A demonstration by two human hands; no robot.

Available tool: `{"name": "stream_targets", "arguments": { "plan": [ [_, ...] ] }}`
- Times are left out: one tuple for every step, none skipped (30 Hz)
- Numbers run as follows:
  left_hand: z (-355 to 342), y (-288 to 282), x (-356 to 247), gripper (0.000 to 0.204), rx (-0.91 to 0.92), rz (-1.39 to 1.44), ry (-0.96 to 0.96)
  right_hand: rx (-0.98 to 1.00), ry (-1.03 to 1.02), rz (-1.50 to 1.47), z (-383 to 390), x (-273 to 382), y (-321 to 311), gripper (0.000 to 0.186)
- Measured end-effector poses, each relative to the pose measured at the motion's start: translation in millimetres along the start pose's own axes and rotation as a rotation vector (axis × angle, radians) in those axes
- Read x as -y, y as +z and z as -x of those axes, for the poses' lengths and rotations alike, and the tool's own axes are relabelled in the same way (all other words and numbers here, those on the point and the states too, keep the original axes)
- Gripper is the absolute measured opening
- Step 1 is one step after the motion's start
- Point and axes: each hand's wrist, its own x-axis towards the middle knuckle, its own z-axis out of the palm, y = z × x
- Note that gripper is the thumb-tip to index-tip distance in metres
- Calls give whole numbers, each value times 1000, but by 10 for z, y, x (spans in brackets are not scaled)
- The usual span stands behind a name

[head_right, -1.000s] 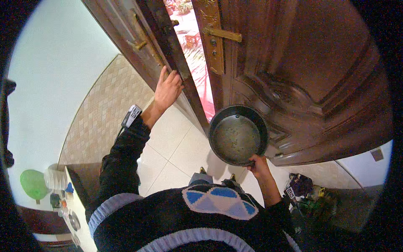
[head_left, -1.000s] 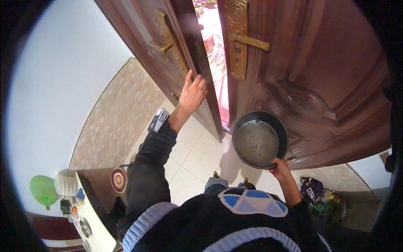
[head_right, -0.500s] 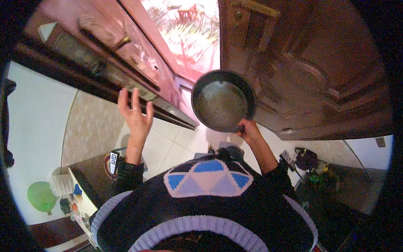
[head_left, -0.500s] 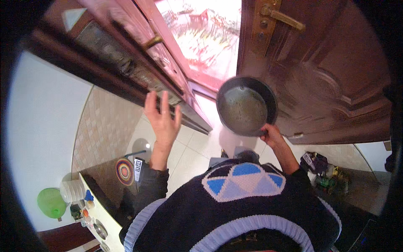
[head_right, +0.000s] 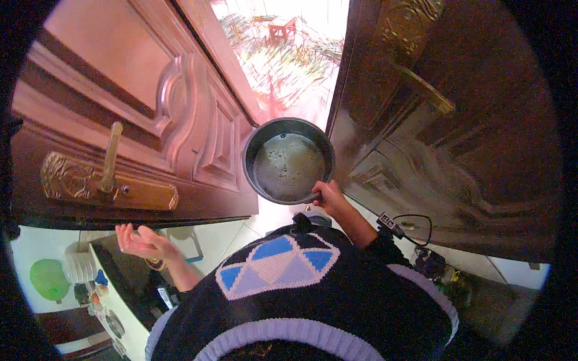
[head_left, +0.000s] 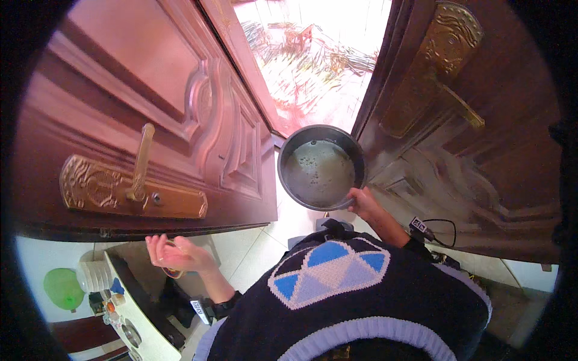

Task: The person washes a white bowl, red chopsticks, a wooden spatula, a metal pot, and a black frying pan in a double-basin kitchen sink using a sponge and running water. They then carry the metal pot outside and pour the soapy water onto the ground.

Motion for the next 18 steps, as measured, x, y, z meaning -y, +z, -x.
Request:
{"name": "stream_targets", "arguments": {
  "plan": [
    [10,96,-191,22,118,99,-86,-19,9,-9,-49,-11,8,10],
    [46,254,-401,22,252,225,-118,-38,16,-20,-93,-18,16,10],
    [99,574,-622,22,262,518,-257,-72,35,25,-136,-24,25,11],
    [82,859,-794,22,458,623,-361,-43,-6,4,-180,-24,36,11],
    [-8,1179,-884,22,688,651,-160,-67,-19,-12,-226,-15,48,11],
    [-42,1571,-1066,21,730,768,-111,-89,15,-21,-275,-1,62,11],
    [-64,1928,-1255,20,828,869,-74,-76,20,52,-325,18,76,14],
    [-93,2318,-1472,21,959,1005,30,-100,8,15,-373,43,90,16],
    [-78,2612,-1693,24,1210,1268,-125,-88,-53,-47,-418,71,103,11],
    [-63,2927,-1898,28,1493,1332,-196,-47,-144,-119,-457,98,113,8],
    [-19,3186,-2128,30,1512,1258,74,-104,-137,-126,-489,125,120,12],
    [47,3421,-2351,32,1484,1193,377,-177,-90,-117,-513,153,125,14],
    [92,3644,-2502,33,1572,1151,363,-179,-102,-137,-528,182,128,16],
    [175,3792,-2604,34,1699,1064,326,-193,-115,-151,-538,204,129,18],
    [208,3948,-2638,36,1543,1124,469,-202,-57,-135,-542,226,129,24],
    [268,4076,-2687,39,1454,1118,601,-215,-92,-149,-541,252,129,30],
    [267,4226,-2723,45,1403,866,721,-231,-126,-165,-537,279,130,36],
    [248,4353,-2738,54,1330,631,738,-305,-98,-163,-529,309,132,42]
  ]
}}
